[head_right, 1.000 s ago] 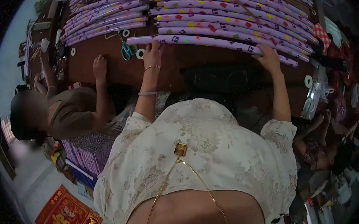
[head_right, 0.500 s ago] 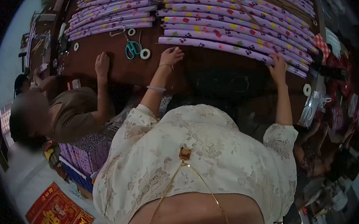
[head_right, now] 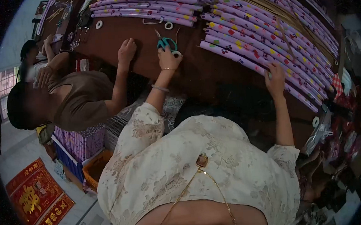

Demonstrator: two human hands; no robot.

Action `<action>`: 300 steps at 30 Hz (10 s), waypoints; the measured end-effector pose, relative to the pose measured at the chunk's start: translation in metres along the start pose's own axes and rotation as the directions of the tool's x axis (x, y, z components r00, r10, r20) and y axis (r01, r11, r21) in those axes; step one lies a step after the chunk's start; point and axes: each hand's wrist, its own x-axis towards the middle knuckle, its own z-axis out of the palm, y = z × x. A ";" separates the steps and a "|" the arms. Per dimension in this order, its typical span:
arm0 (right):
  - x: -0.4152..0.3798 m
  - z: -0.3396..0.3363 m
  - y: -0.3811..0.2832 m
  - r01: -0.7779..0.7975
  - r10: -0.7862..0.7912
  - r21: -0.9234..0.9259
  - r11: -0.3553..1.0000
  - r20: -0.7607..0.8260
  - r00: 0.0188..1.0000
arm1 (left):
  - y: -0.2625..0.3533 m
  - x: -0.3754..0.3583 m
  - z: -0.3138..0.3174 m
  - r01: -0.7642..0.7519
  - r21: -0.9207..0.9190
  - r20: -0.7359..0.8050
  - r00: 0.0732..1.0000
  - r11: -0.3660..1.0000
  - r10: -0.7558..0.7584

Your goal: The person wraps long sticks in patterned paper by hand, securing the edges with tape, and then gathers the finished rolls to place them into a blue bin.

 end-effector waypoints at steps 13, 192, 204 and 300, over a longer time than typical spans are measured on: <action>0.237 0.145 -0.130 0.044 -0.077 -0.109 0.993 -0.327 0.942 | -0.017 -0.056 0.004 -0.485 -0.319 0.112 0.834 0.814 0.541; 0.289 0.155 -0.174 0.213 -0.218 0.051 0.976 0.157 0.963 | -0.052 0.050 -0.023 0.504 -0.391 0.475 0.827 -0.770 0.300; 0.100 0.061 -0.199 -0.193 0.057 0.258 0.947 0.455 0.889 | -0.052 0.046 -0.014 0.479 -0.391 0.430 0.850 -0.786 0.304; 0.015 0.054 -0.155 -0.702 0.284 0.537 0.468 0.660 0.695 | -0.067 0.043 0.024 0.594 -0.521 0.338 0.803 -0.614 0.490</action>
